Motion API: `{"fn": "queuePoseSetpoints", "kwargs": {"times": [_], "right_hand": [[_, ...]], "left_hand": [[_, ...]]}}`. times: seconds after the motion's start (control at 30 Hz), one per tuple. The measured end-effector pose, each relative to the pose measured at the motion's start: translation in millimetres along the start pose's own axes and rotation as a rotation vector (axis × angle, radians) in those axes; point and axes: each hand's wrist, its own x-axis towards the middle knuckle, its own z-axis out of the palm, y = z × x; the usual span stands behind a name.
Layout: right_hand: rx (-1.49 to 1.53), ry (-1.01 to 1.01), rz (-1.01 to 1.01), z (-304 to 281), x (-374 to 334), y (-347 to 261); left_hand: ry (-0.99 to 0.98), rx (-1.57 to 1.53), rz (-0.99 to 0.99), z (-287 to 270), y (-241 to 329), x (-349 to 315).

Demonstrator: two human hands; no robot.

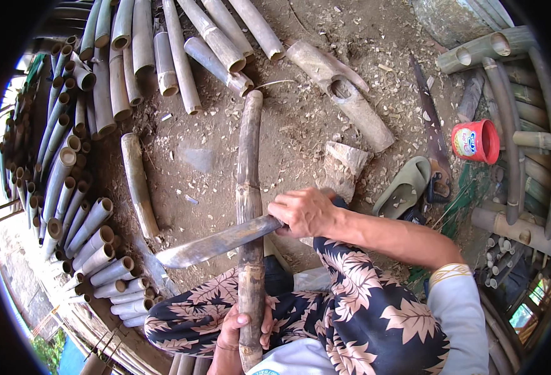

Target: The person cuts a bamboo pole with a knife and then uses the knife to split segments of the bamboo.

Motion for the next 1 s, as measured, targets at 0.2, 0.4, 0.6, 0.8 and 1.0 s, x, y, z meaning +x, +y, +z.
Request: {"fn": "queuePoseSetpoints", "kwargs": {"times": [0.2,0.4,0.6,0.8,1.0], "right_hand": [[0.245,-0.026,1.013,-28.3,2.9,41.8],[0.623,0.382,1.211,-69.0,-71.8,33.9],[0.467,0.545,1.364,-98.1,-143.8,25.6],[0.382,0.576,1.444,-100.6,-164.2,21.1],[0.527,0.539,1.482,-83.1,-146.2,13.6]], "left_hand": [[-0.025,0.035,-0.011,8.5,10.3,-6.0],[0.136,0.875,0.02,-39.2,6.8,25.0],[0.03,1.276,0.13,-11.5,66.5,54.7],[0.292,1.408,0.714,63.2,211.1,206.3],[0.711,1.381,1.366,110.1,362.5,294.7]]}}
